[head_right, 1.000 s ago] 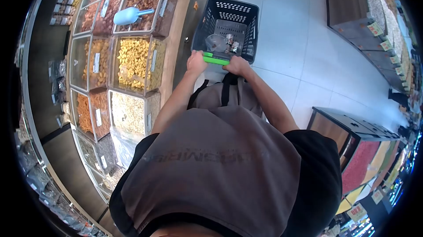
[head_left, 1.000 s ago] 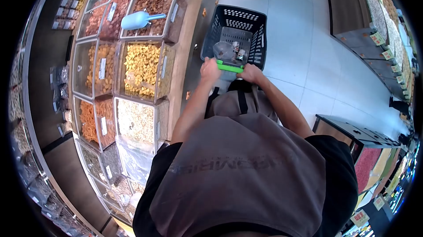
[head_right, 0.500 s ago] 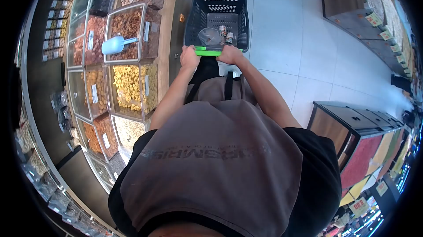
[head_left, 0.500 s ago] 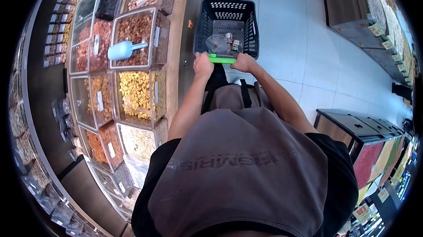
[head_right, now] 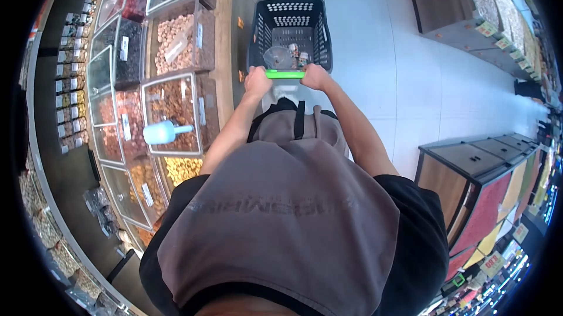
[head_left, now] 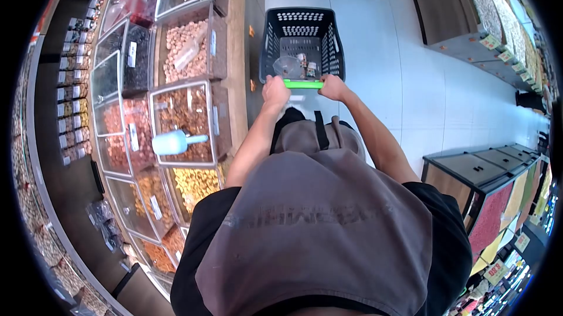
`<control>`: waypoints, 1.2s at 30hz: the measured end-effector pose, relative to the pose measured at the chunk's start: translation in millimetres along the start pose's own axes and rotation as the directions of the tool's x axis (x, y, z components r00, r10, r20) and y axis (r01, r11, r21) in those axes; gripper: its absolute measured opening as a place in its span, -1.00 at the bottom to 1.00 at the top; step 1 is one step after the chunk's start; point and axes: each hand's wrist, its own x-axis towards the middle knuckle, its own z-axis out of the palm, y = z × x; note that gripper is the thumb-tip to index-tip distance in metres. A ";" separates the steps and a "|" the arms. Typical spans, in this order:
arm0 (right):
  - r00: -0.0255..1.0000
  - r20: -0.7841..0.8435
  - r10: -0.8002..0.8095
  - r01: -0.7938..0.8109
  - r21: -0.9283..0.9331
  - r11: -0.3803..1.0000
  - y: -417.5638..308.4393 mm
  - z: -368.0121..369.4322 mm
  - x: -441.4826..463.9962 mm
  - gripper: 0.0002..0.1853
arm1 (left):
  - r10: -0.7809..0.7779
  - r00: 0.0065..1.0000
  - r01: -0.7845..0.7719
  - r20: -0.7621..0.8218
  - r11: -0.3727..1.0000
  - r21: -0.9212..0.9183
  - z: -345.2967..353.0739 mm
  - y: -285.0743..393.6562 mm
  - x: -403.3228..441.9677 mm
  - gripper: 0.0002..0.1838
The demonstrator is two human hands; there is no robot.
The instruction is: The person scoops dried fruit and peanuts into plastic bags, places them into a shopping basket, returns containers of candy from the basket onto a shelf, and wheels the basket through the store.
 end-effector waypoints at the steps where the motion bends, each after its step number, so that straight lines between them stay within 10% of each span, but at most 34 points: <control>1: 1.000 -0.013 -0.014 0.014 -0.022 1.000 1.0 -4.7 13.0 -0.65 | 0.035 0.999 -0.035 0.015 0.999 0.023 -6.6 -0.8 12.5 -0.67; 18: 0.940 0.340 -0.029 0.030 0.003 1.000 8.7 -115.2 130.6 -0.54 | 0.079 0.920 -0.085 0.385 0.996 -0.002 -54.1 32.0 149.3 -0.68; 36: 0.941 0.291 -0.174 0.198 -0.057 0.978 17.5 -206.7 291.4 -0.69 | 0.112 0.965 -0.104 0.237 0.994 -0.046 -84.2 64.6 309.2 -0.64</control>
